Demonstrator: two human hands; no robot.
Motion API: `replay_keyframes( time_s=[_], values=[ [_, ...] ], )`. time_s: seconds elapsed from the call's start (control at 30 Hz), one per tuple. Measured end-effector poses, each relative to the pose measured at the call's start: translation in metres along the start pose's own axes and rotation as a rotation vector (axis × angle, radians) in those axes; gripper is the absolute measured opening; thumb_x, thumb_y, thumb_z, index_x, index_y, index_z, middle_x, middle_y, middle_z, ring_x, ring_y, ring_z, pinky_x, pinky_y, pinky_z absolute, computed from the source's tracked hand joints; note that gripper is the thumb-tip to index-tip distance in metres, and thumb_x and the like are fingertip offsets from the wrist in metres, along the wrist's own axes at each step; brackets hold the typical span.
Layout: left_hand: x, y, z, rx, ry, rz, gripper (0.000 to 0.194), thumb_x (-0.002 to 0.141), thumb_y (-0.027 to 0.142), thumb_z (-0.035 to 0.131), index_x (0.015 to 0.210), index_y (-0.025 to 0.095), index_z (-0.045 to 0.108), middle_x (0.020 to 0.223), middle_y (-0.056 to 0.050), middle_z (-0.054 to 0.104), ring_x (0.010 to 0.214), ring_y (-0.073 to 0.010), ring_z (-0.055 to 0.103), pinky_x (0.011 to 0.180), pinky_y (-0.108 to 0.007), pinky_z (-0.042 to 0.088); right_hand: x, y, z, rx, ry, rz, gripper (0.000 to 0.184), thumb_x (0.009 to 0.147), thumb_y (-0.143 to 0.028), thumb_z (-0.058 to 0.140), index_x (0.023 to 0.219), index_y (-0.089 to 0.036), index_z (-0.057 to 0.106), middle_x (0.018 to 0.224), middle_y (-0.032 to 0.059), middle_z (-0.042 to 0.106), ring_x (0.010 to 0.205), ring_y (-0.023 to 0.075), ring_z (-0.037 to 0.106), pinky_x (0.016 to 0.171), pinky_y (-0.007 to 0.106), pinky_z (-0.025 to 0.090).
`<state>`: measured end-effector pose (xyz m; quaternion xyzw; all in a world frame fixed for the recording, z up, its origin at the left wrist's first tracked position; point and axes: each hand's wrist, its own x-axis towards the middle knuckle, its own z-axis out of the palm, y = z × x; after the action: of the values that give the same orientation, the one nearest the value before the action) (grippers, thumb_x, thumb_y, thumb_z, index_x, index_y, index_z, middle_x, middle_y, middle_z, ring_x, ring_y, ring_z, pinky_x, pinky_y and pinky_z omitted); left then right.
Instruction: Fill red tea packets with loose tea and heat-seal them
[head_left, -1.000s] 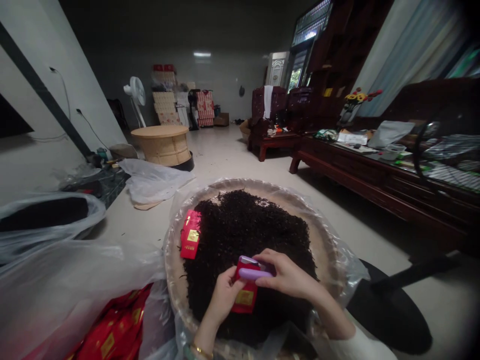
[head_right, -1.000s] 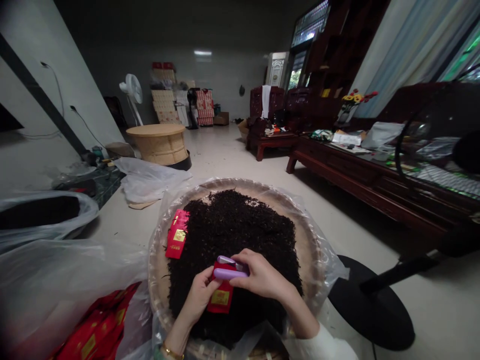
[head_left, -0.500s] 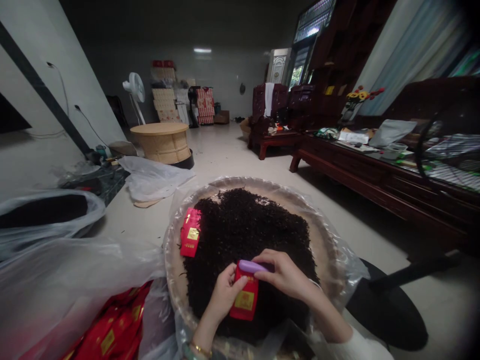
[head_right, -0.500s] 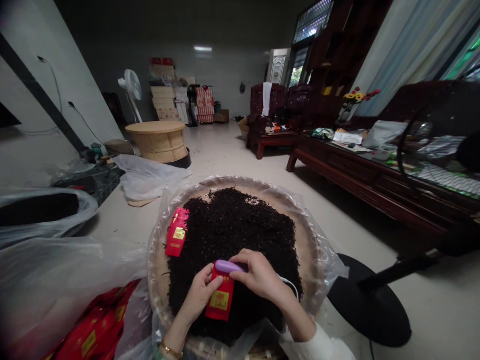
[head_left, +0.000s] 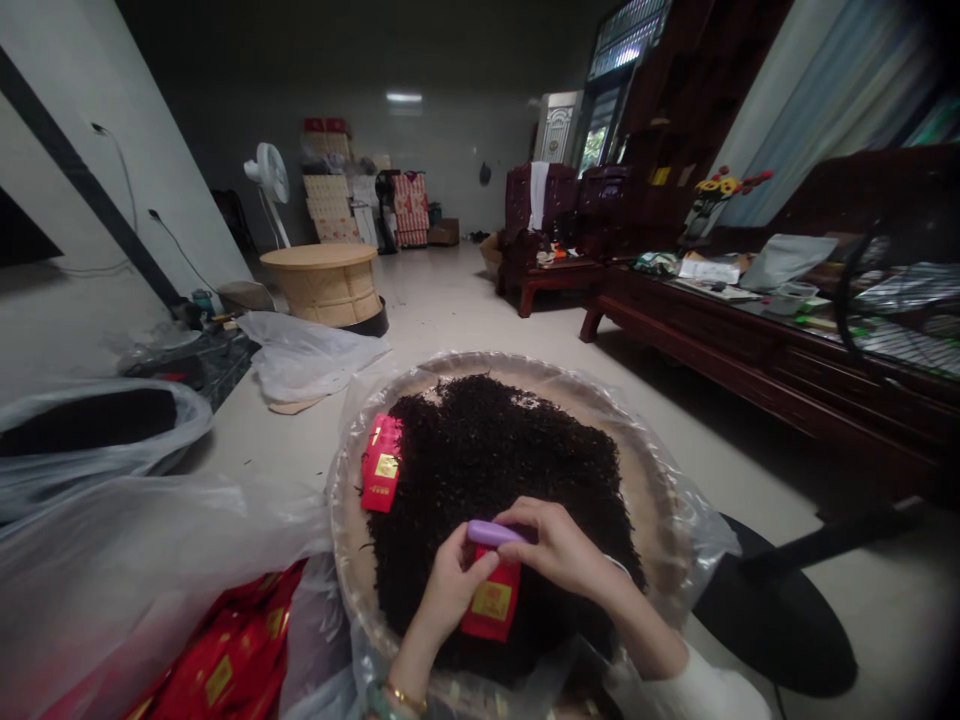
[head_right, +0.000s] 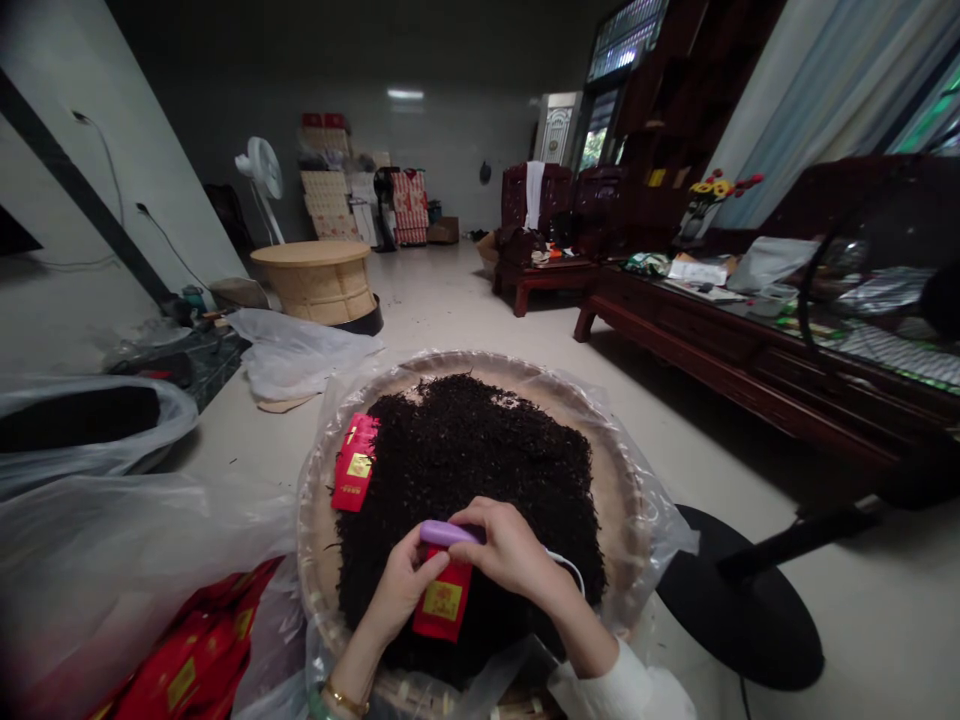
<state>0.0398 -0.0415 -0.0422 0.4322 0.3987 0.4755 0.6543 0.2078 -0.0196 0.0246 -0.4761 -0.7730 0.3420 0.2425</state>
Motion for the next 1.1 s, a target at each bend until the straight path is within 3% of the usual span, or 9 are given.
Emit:
replay_keyframes(
  time_s=[0.13,0.3,0.57,0.67,0.77,0.87,0.93,1.1],
  values=[
    [0.001,0.005,-0.001,-0.064,0.03,-0.001,0.052,0.064,0.05,0.076,0.102,0.018,0.063,0.091,-0.006,0.072,0.08,-0.0191,0.065,0.07,-0.026,0.048,-0.001,0.0,0.002,-0.031,-0.004,0.028,0.019,0.075,-0.02,0.069,0.093,-0.021,0.074,0.082,0.0038,0.067,0.076,0.019,0.06,0.067,0.026,0.041],
    [0.004,0.006,-0.001,0.037,0.086,0.014,0.043,0.07,0.051,0.07,0.093,0.015,0.068,0.078,-0.003,0.071,0.068,-0.0165,0.062,0.064,-0.026,0.047,-0.002,-0.006,0.001,-0.045,-0.027,0.055,0.02,0.075,-0.018,0.069,0.094,-0.02,0.074,0.081,0.0039,0.065,0.076,0.0185,0.059,0.066,0.026,0.04],
    [0.002,0.004,-0.002,0.06,0.125,0.042,0.041,0.071,0.052,0.068,0.09,0.015,0.068,0.078,-0.003,0.07,0.067,-0.0165,0.061,0.063,-0.025,0.047,0.0,-0.003,0.005,-0.008,-0.031,0.052,0.019,0.074,-0.018,0.067,0.092,-0.02,0.075,0.081,0.0041,0.066,0.077,0.0197,0.06,0.067,0.026,0.041],
    [0.001,0.002,-0.002,0.005,0.118,0.006,0.048,0.069,0.053,0.07,0.098,0.015,0.066,0.085,-0.004,0.071,0.073,-0.0175,0.064,0.066,-0.025,0.048,0.0,0.001,0.009,0.008,-0.011,0.033,0.018,0.076,-0.022,0.066,0.092,-0.022,0.075,0.081,0.0041,0.066,0.077,0.0201,0.06,0.067,0.027,0.042],
    [-0.001,-0.006,-0.001,-0.067,0.038,-0.075,0.064,0.065,0.061,0.071,0.108,0.014,0.062,0.095,-0.009,0.071,0.077,-0.02,0.068,0.066,-0.027,0.05,0.001,0.005,0.012,0.038,0.006,0.015,0.02,0.079,-0.026,0.064,0.096,-0.022,0.074,0.082,0.0046,0.066,0.076,0.0204,0.061,0.067,0.027,0.043],
    [-0.004,-0.014,0.0,-0.146,-0.052,-0.218,0.08,0.064,0.077,0.057,0.107,0.009,0.06,0.081,-0.013,0.073,0.057,-0.0215,0.068,0.052,-0.029,0.05,0.002,0.008,0.013,0.072,0.011,0.005,0.02,0.079,-0.027,0.063,0.094,-0.022,0.074,0.083,0.0052,0.066,0.077,0.0208,0.061,0.068,0.028,0.044],
    [-0.005,-0.017,0.0,-0.168,-0.049,-0.268,0.087,0.065,0.083,0.047,0.105,0.007,0.061,0.07,-0.012,0.072,0.047,-0.021,0.066,0.046,-0.028,0.048,0.002,0.011,0.014,0.104,0.01,0.017,0.02,0.077,-0.027,0.064,0.094,-0.022,0.074,0.084,0.0051,0.067,0.079,0.0211,0.062,0.07,0.028,0.045],
    [-0.006,-0.014,-0.001,-0.193,-0.053,-0.333,0.095,0.066,0.087,0.035,0.115,0.008,0.057,0.072,-0.013,0.073,0.051,-0.0233,0.068,0.051,-0.032,0.051,0.004,0.011,0.011,0.144,-0.002,0.048,0.024,0.075,-0.027,0.067,0.097,-0.019,0.072,0.088,0.0061,0.067,0.082,0.022,0.063,0.071,0.029,0.045]
  ],
)
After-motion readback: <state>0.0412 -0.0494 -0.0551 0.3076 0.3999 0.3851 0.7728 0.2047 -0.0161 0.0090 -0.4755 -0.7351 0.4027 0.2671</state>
